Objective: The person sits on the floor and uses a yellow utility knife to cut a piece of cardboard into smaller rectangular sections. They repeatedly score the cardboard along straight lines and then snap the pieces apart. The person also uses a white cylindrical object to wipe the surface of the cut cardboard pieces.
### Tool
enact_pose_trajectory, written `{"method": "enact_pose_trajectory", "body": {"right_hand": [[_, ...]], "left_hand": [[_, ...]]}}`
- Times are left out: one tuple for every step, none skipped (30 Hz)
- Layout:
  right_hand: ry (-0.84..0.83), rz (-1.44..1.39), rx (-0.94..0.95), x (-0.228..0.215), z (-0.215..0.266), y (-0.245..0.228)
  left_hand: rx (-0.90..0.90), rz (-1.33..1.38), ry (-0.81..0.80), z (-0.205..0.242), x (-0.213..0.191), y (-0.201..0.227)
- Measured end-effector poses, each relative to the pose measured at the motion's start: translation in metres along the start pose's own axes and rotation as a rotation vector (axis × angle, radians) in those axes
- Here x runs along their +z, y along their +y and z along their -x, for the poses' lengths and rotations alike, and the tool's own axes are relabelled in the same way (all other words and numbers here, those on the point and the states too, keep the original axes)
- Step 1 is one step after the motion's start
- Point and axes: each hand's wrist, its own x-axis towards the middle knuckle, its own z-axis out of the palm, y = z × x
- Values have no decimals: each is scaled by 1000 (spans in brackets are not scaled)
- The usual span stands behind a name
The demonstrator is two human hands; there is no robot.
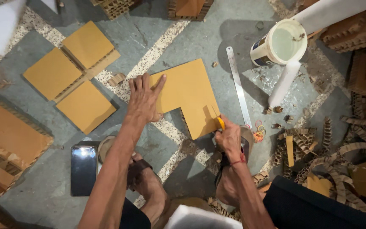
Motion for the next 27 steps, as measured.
{"method": "enact_pose_trajectory", "body": {"right_hand": [[22, -14, -74, -3, 1, -5], [44, -28, -148, -6, -1, -13], [65, 29, -74, -12, -4, -22], [86, 86, 0, -21, -6, -31], [101, 147, 82, -30, -2, -40], [48, 157, 173, -39, -1, -49], [5, 164, 264, -46, -2, -60], [-38, 170, 355, -47, -4, -71], [-60, 17, 291, -41, -7, -83], [-81, -137, 225, -32, -12, -95], [-104, -287, 153, -24, -16, -106], [-128, -259, 120, -15, -22, -116], [-157, -232, 93, -3, -28, -125], [-186, -205, 65, 7, -33, -133], [-120, -188, -75, 16, -39, -140], [-54, -171, -214, 24, -44, -146], [10, -153, -353, 30, -48, -149], [46, -151, -428, 35, -52, -151], [82, -150, -504, 39, -57, -154], [118, -149, -581, 42, -62, -156], [104, -143, -556, 43, -64, -157], [91, -136, -532, 43, -66, -158], [79, -131, -503, 43, -66, -158], [55, -138, -450, 43, -63, -159], [34, -146, -403, 42, -63, -160], [13, -154, -355, 42, -63, -161], [37, -148, -396, 42, -63, -163]], "left_hand": [[-1, 2, -7, 0, -2, 1], [-1, 4, -14, -1, -4, 1], [4, 17, 11, -2, -6, 0], [10, 29, 37, -3, -7, 0], [18, 47, 52, -1, -5, 2], [14, 53, 78, 3, -3, 3], [17, 55, 112, 3, -1, 3], [19, 58, 145, 3, 0, 4], [25, 85, 159, 3, 2, 4], [31, 113, 172, 4, 4, 3], [32, 141, 188, 3, 7, 1], [37, 153, 199, 1, 9, -2], [42, 165, 202, 1, 13, -3], [47, 178, 205, 2, 16, -4], [56, 143, 226, 2, 19, -6], [65, 107, 246, 2, 21, -8], [75, 73, 265, 3, 24, -9], [85, 76, 312, 4, 26, -10], [96, 78, 360, 3, 28, -10], [107, 80, 408, 2, 28, -11], [123, 141, 420, 3, 29, -12], [139, 202, 432, 3, 30, -14], [158, 264, 442, 4, 30, -15], [145, 240, 419, 5, 31, -15], [130, 214, 402, 4, 30, -14], [116, 188, 385, 4, 29, -14], [115, 167, 374, 3, 29, -14]]}}
